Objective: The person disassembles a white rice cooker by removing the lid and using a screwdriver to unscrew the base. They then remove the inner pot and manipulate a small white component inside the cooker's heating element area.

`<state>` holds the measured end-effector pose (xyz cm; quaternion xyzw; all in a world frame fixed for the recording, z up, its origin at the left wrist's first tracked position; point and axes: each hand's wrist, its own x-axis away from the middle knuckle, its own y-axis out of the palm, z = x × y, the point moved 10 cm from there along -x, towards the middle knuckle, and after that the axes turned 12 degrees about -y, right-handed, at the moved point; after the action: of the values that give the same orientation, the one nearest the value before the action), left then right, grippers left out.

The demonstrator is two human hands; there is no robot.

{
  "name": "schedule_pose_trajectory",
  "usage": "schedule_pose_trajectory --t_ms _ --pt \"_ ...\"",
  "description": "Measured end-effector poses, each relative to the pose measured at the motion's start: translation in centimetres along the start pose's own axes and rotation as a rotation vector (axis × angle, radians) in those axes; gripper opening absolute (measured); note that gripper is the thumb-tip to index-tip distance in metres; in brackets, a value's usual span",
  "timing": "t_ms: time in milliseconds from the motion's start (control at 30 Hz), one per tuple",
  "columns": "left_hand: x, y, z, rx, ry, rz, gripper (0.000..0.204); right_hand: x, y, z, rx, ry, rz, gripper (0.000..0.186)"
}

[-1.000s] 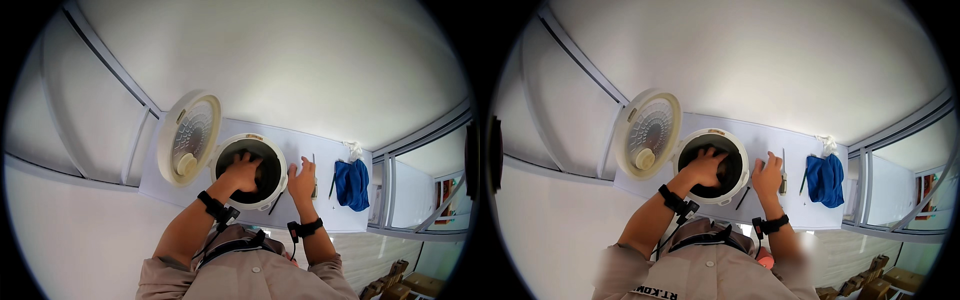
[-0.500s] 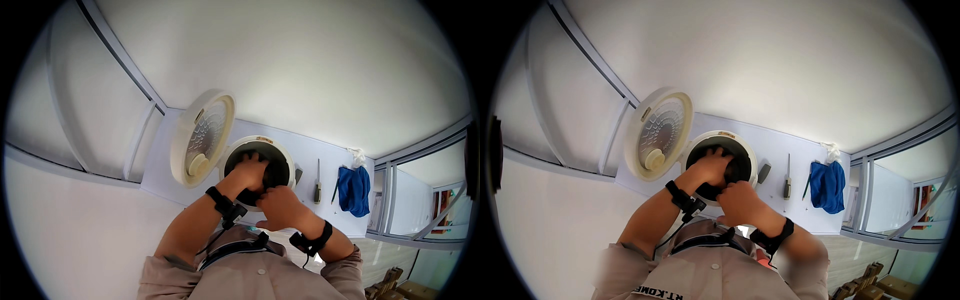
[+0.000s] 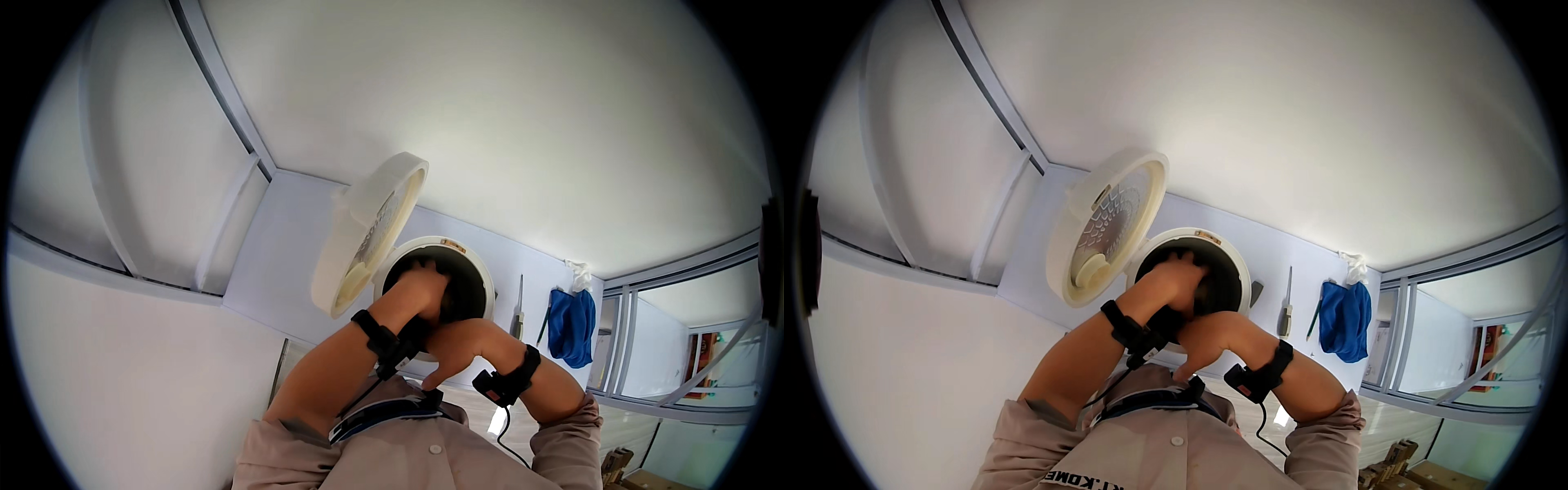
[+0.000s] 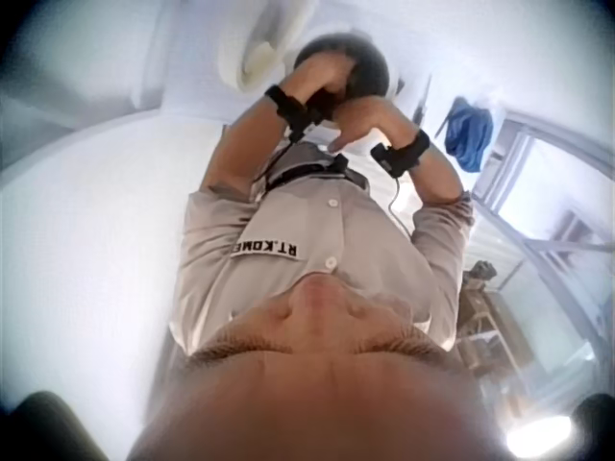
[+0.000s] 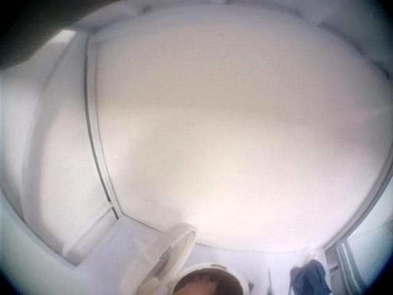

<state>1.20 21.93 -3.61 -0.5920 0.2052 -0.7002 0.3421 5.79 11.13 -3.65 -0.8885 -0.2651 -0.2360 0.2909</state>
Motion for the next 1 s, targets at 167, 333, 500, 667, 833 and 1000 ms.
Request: schedule_pose_trajectory --t_ms 167,333,500,667,833,1000 --pt "0.2 0.0 -0.4 0.014 0.007 0.028 0.111 -0.1 -1.5 -1.8 -0.067 0.008 -0.002 0.096" --pt "0.9 -0.2 -0.2 0.021 0.032 0.041 0.109 -0.3 -1.5 -2.2 -0.114 -0.035 0.047 0.1" --pt "1.2 -0.3 -0.3 0.019 0.047 0.066 0.109 -2.4 2.1 1.6 -0.173 0.089 -0.127 0.107" --pt "1.2 -0.2 -0.1 0.026 0.06 0.081 0.109 -3.5 4.2 3.8 -0.165 0.121 -0.163 0.111" --pt "1.5 -0.3 -0.3 0.029 0.059 0.09 0.11 -2.8 2.9 2.4 -0.142 0.152 -0.164 0.112" --pt "1.7 -0.4 -0.2 0.015 0.074 0.08 0.11 -2.7 2.7 1.7 -0.153 0.161 -0.169 0.11"
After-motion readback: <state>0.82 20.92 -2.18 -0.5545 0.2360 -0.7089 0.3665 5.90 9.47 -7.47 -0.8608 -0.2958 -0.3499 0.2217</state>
